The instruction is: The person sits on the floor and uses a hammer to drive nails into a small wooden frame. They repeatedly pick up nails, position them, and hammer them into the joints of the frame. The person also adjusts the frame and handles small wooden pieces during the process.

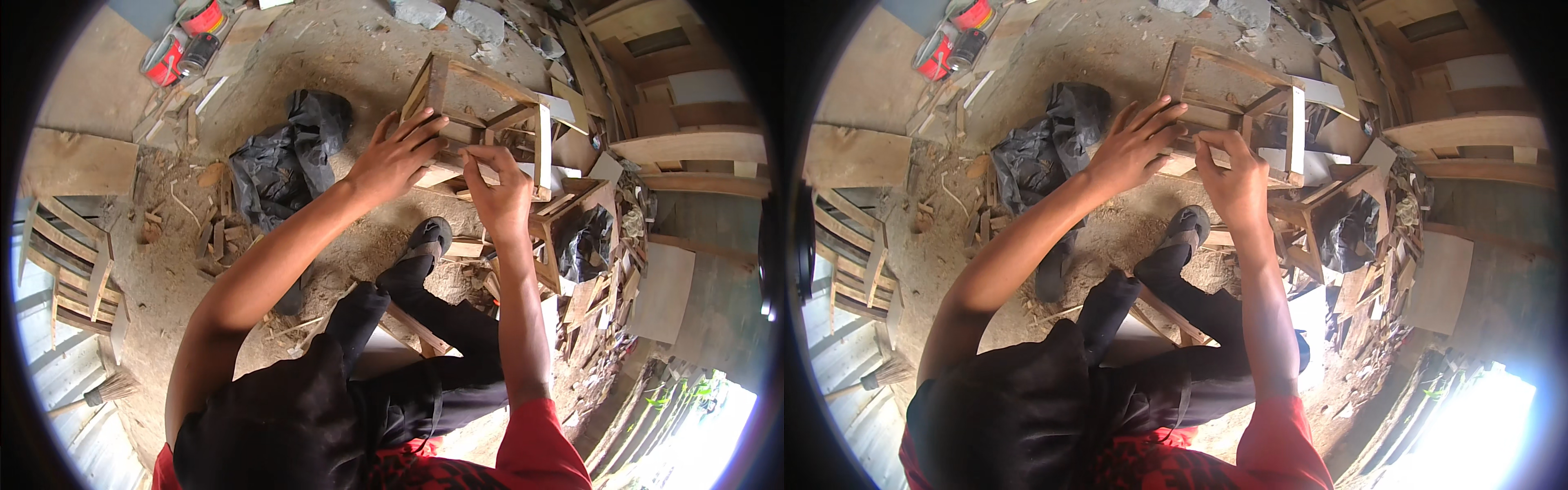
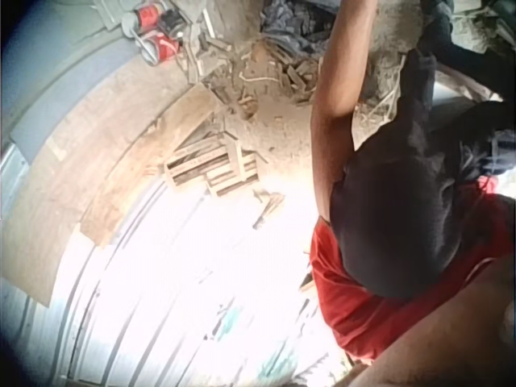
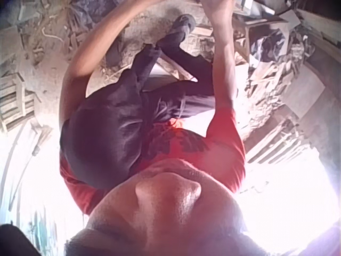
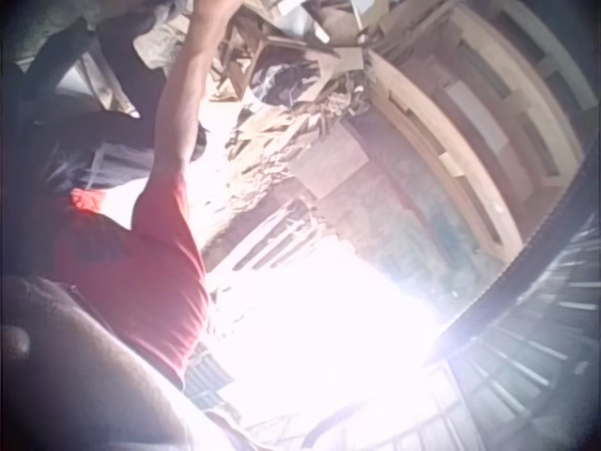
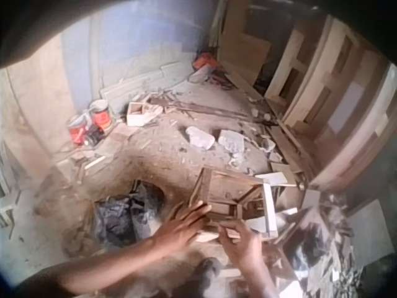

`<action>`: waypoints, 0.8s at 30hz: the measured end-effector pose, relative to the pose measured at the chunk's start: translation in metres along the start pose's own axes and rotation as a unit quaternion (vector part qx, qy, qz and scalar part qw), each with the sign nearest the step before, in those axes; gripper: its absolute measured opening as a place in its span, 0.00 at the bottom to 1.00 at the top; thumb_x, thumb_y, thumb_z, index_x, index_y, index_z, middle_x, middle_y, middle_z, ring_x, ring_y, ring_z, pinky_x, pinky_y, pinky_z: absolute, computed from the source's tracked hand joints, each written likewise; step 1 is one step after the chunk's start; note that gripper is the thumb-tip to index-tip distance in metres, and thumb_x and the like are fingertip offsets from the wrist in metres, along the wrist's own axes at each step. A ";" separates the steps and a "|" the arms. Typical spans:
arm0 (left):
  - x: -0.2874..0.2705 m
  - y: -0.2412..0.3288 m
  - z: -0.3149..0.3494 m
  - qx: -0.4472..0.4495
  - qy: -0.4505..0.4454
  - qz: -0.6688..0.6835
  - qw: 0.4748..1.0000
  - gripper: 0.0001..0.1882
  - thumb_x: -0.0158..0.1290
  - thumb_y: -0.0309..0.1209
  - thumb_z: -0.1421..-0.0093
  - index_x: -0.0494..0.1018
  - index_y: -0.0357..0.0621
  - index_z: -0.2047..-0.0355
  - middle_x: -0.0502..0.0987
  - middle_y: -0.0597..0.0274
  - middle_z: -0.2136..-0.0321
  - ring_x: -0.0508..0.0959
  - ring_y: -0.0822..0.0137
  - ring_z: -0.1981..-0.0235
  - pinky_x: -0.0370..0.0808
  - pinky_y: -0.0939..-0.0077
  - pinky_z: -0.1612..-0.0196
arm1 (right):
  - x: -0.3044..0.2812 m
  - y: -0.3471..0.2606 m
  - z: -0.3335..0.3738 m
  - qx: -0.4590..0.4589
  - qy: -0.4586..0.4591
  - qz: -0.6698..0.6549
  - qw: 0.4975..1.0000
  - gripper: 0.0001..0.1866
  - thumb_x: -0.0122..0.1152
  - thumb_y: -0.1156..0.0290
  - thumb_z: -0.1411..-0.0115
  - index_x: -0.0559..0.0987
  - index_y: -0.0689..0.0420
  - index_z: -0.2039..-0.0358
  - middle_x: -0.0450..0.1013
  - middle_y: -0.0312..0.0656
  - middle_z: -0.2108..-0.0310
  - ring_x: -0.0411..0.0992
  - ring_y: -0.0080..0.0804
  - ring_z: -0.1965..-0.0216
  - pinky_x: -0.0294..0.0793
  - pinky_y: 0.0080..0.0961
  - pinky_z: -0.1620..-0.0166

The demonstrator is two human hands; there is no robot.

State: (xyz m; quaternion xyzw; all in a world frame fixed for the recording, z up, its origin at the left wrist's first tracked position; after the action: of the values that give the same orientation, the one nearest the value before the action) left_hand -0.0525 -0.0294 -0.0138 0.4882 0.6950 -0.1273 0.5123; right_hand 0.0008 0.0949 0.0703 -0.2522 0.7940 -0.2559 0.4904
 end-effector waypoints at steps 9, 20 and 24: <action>-0.017 0.005 -0.002 -0.001 0.026 0.044 0.999 0.23 0.64 0.34 0.43 0.74 0.51 0.47 0.65 0.65 0.36 0.58 0.62 0.30 0.55 0.46 0.30 | 0.002 -0.004 -0.001 -0.032 -0.004 0.004 0.999 0.08 0.67 0.76 0.43 0.83 0.59 0.62 0.82 0.47 0.66 0.82 0.42 0.62 0.80 0.30 0.60; -0.039 0.024 -0.022 0.017 0.139 0.149 0.979 0.07 0.62 0.24 0.44 0.84 0.42 0.64 0.83 0.59 0.66 0.79 0.62 0.57 0.74 0.66 0.52 | -0.034 0.010 0.018 -0.058 0.046 -0.038 0.997 0.18 0.66 0.77 0.40 0.80 0.59 0.48 0.79 0.44 0.56 0.77 0.34 0.55 0.77 0.27 0.51; -0.061 0.050 -0.022 0.033 0.123 0.162 0.979 0.07 0.62 0.26 0.42 0.84 0.40 0.63 0.83 0.59 0.67 0.79 0.62 0.56 0.74 0.69 0.51 | -0.060 0.147 0.112 0.236 0.127 -0.127 0.955 0.14 0.64 0.69 0.35 0.79 0.64 0.54 0.80 0.45 0.66 0.79 0.27 0.59 0.76 0.24 0.56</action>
State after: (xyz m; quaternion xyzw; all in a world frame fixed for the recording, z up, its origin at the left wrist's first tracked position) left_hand -0.0248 -0.0232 0.0632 0.6227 0.6599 -0.0046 0.4205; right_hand 0.1037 0.2252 -0.0303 -0.1933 0.7282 -0.5256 0.3950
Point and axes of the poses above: each hand's wrist, its own z-axis away from the middle knuckle, its own x-axis out of the palm, y = z × x, the point moved 9 cm from there along -z, towards the middle knuckle
